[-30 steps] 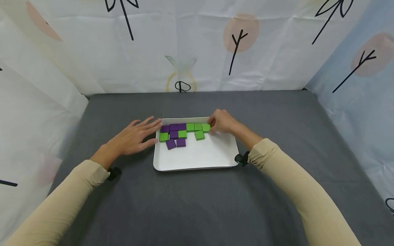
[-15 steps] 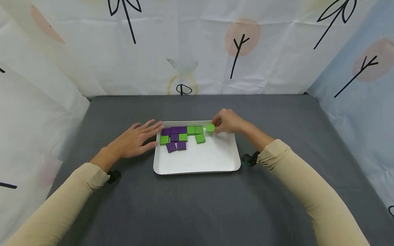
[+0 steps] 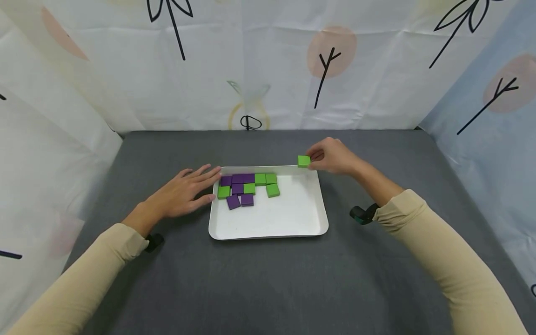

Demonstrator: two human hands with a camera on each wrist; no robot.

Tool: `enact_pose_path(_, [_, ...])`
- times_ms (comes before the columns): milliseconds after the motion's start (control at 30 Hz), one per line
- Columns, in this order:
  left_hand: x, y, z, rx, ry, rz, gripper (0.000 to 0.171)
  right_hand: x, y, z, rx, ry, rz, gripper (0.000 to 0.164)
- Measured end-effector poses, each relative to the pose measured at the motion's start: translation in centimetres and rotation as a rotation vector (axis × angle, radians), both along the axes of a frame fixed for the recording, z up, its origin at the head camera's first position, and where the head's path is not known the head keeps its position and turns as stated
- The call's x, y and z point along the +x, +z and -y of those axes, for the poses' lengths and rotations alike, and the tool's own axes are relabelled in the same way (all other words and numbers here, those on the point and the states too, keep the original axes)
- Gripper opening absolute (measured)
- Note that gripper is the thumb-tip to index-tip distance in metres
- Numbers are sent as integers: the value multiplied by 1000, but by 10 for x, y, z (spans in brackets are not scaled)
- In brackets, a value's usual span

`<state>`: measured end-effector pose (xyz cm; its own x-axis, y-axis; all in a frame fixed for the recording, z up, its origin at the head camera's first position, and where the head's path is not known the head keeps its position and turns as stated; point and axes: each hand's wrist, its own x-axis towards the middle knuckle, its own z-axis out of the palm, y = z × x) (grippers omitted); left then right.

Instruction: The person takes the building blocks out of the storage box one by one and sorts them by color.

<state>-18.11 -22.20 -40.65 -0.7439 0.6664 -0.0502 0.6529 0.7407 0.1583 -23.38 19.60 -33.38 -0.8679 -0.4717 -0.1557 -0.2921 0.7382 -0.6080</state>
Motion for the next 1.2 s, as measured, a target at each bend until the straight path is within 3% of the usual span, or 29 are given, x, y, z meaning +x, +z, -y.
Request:
enact_pose_path(300, [2,1,0,-7,-2,-5,67,0,-8,-39,26,-69,-57,37])
enact_pose_path(600, [2,0,0,5,2,-2,67,9,-33,-70,78,-68,-80,37])
enact_pose_path(900, [2,-1,1,28,6,17,66,9,-58,-78,89,-74,-116,33])
enact_pose_path(1200, [2,-1,1,36,0,6,67,8,-60,-76,88,-49,-130,33])
